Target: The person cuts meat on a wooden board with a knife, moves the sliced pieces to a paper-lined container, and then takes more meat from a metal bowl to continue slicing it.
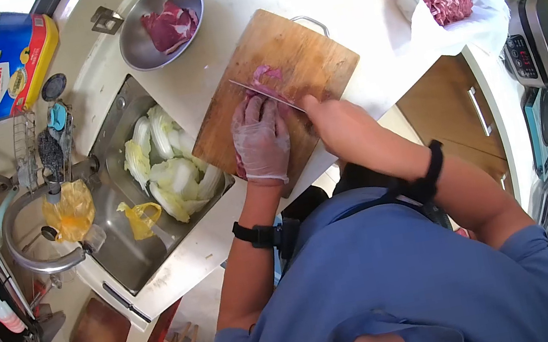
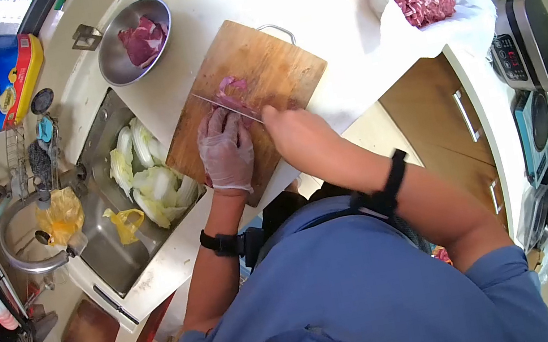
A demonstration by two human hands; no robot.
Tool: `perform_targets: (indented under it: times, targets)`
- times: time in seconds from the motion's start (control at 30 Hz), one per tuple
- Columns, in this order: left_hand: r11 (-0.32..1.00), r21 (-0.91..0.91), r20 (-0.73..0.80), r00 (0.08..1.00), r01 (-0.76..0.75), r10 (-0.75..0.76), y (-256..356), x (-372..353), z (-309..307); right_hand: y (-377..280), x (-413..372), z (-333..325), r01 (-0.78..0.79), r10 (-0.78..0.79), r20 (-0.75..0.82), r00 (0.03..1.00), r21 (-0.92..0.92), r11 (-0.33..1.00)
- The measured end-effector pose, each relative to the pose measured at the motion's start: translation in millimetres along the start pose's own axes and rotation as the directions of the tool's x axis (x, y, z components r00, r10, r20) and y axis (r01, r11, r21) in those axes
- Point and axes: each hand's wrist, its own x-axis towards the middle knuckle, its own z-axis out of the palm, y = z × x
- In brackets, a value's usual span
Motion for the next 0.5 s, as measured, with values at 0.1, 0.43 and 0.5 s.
perform_targets:
  times: [0.1,0.43,0.5]
  targets:
    - [0.999,0.015,0.017,0.999,0.031,-0.031,-5,0,-2,-13,38,10,0.044,-0.046,-0.054,0.998,-0.028,0.999]
    - [0.999,-0.026,-0.013,1.000,-0.026,0.026,-8,0,-1,-3,-16,-15,-0.143,0.155,0.126,0.980,-0.097,0.985]
    - [0.999,-0.010,-0.011,0.999,-0.040,0.040,-9,0,-5,1,-8,-20,-0.075,0.084,0.101,0.991,-0.086,0.993]
